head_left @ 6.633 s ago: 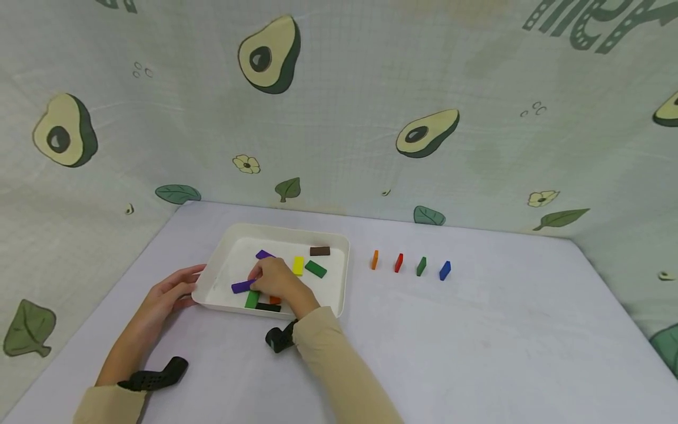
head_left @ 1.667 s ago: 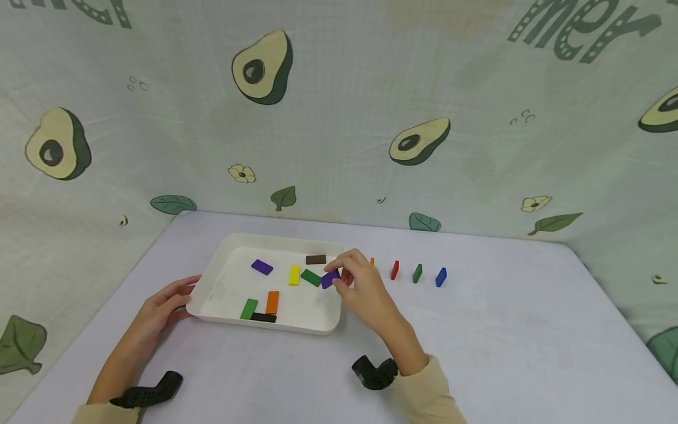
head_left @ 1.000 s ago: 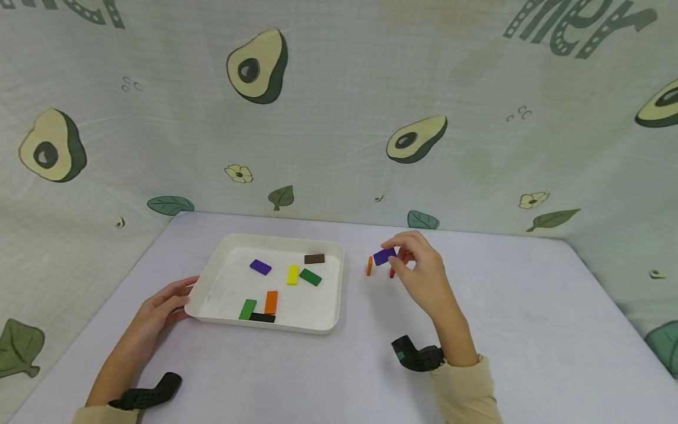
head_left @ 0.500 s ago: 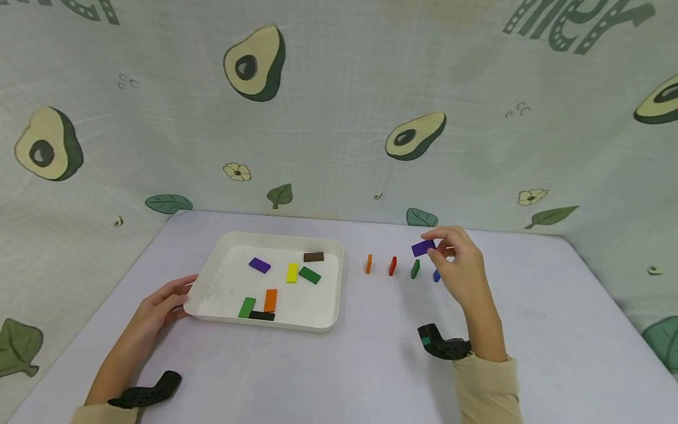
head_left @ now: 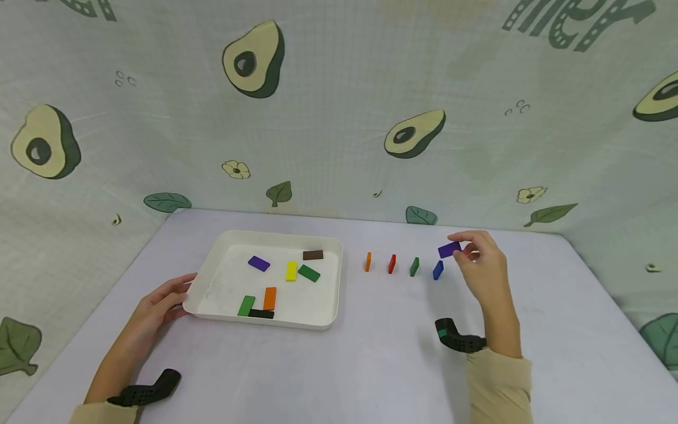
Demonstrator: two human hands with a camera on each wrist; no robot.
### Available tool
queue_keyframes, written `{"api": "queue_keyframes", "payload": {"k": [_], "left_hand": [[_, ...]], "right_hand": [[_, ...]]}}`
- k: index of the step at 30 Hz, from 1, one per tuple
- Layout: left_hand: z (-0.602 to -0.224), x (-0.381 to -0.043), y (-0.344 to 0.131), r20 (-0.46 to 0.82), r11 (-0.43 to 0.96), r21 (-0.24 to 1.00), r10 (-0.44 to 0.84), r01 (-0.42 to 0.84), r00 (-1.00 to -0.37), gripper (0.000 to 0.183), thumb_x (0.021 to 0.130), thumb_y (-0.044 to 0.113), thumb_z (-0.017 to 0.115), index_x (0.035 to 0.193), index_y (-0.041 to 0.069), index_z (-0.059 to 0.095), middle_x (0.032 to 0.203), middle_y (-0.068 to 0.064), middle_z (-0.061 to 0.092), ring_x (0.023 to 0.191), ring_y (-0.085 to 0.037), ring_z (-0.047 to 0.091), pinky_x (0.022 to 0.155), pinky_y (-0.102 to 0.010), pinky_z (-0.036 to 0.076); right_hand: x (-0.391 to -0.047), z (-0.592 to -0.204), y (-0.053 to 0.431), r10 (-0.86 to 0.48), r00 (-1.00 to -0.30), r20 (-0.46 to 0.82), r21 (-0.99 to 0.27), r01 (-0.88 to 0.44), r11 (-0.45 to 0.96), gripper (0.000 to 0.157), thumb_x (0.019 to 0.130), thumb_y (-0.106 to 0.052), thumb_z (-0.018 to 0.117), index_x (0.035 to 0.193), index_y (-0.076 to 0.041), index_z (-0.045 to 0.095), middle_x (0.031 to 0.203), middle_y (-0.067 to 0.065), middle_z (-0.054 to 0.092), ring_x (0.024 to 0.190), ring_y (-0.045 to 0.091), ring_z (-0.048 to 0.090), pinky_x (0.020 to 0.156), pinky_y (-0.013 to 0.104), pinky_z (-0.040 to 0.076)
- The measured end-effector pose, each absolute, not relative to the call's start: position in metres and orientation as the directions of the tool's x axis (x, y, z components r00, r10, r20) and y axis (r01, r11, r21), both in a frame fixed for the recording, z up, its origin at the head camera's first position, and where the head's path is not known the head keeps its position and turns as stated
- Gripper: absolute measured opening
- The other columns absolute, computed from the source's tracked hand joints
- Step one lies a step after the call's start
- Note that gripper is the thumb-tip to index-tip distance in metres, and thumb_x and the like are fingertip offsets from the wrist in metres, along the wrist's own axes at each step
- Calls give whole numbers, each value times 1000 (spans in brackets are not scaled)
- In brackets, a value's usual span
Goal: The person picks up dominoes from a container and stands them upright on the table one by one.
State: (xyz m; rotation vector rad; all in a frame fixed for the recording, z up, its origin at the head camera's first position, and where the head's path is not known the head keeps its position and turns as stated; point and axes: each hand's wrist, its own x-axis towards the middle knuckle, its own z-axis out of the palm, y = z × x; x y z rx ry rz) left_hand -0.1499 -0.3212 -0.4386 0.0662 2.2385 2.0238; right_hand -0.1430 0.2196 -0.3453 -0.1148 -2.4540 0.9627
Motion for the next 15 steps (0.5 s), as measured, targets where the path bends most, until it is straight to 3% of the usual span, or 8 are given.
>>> {"api": "queue_keyframes", "payload": {"k": [15], "left_hand": [[-439,-150,-321,-51,83,996,121,-41,-991,35,95,19,53,130,17,54,112,26,59,91,4,59,72,-15,50]], "right_hand": [[-143,-362,248,355,-875,330,-655,58,753,26,87,5,52,109,-1,62,109,16,53,84,18,45,63,14,35]]}}
